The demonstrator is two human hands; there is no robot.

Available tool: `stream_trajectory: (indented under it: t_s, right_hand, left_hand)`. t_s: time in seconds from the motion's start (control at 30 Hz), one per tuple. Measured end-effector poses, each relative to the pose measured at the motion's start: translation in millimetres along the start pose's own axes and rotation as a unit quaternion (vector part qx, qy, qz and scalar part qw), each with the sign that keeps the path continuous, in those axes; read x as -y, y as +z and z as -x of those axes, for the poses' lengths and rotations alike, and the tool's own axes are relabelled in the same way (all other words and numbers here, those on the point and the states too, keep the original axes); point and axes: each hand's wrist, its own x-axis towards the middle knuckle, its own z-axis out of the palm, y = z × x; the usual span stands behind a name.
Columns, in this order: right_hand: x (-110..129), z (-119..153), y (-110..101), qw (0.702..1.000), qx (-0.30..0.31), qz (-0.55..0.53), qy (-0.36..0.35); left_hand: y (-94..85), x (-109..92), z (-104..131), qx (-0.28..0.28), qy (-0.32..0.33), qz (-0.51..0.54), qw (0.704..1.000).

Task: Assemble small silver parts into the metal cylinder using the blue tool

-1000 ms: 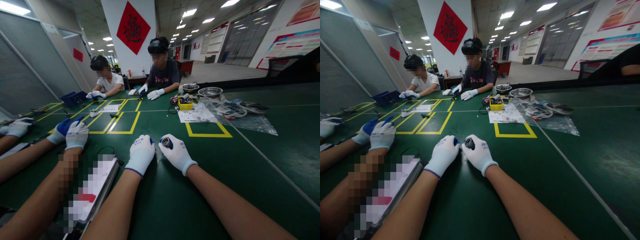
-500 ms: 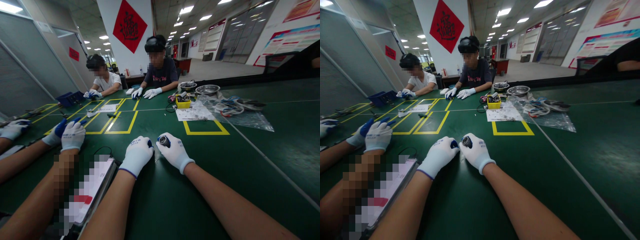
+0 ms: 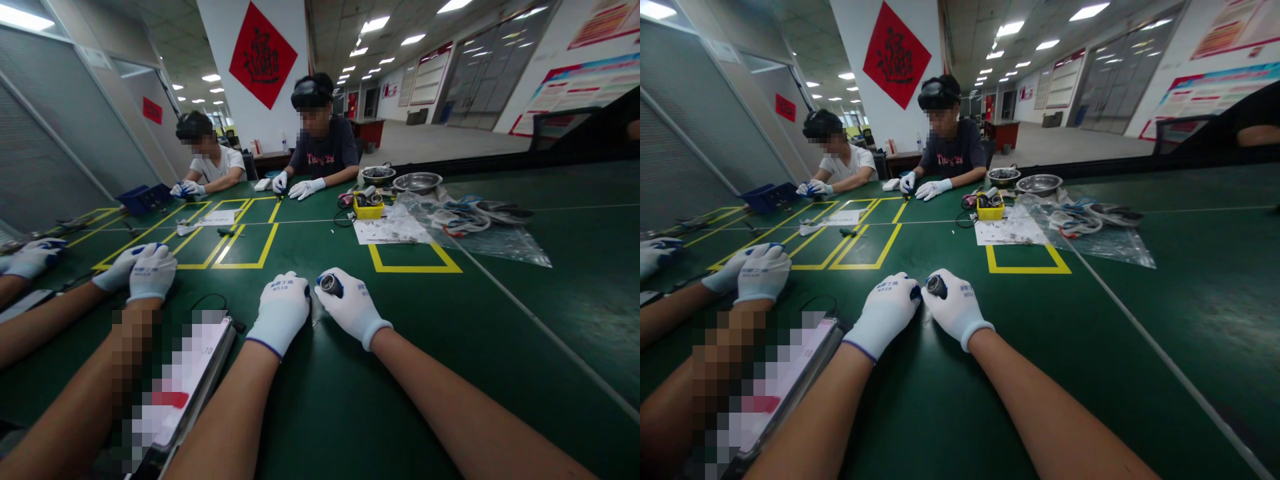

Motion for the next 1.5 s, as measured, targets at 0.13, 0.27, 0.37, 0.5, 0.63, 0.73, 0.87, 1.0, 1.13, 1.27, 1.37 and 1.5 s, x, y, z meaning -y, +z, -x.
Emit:
stream_trajectory:
  t_s: [0.13, 0.27, 0.37, 0.5, 0.63, 0.73, 0.87, 1.0, 1.13, 1.27, 1.37, 1.5]
  right_hand:
    - [0.2, -0.2, -0.6, 1.000, -0.001, -0.001, 0.004]
    - [1.2, -0.5, -1.9, 1.000, -0.010, -0.007, 0.007]
    - [1.7, -0.8, -3.0, 1.000, -0.018, -0.018, 0.013]
    - [-0.4, -1.9, -1.9, 0.998, -0.047, -0.043, 0.022]
    - [-4.0, -3.7, 0.4, 0.992, -0.096, -0.070, 0.035]
    - [-5.4, -4.8, 0.2, 0.989, -0.107, -0.093, 0.048]
    - [-5.9, -5.6, -2.4, 0.987, -0.105, -0.111, 0.040]
    - [-5.8, -6.0, -5.2, 0.987, -0.099, -0.119, 0.034]
    - [-4.3, -6.2, -7.2, 0.988, -0.090, -0.125, 0.032]
    - [-3.3, -6.2, -8.5, 0.987, -0.084, -0.131, 0.040]
    - [-3.7, -6.4, -9.1, 0.986, -0.085, -0.134, 0.046]
    - [-4.3, -6.9, -9.7, 0.986, -0.086, -0.134, 0.056]
  left_hand:
    - [7.1, 0.5, -3.3, -0.005, 0.002, 0.002, 1.000]
    - [5.9, -0.8, -0.6, -0.029, 0.006, 0.009, 1.000]
    - [-1.3, -2.2, 3.0, -0.052, -0.012, 0.044, 0.998]
    - [-6.3, -4.5, 5.3, -0.129, -0.029, 0.151, 0.980]
    - [-3.0, -9.9, 6.6, -0.178, 0.001, 0.297, 0.938]
    - [-0.4, -14.4, 8.4, -0.189, 0.028, 0.347, 0.918]
    - [2.2, -16.8, 9.0, -0.198, 0.049, 0.362, 0.909]
    - [5.8, -15.0, 6.2, -0.202, 0.033, 0.388, 0.899]
    - [8.5, -13.6, 3.8, -0.191, 0.034, 0.405, 0.893]
    - [9.7, -14.5, 2.6, -0.188, 0.034, 0.422, 0.886]
    - [9.6, -15.8, 2.1, -0.185, 0.038, 0.424, 0.886]
    - [9.8, -17.1, 2.1, -0.193, 0.038, 0.418, 0.887]
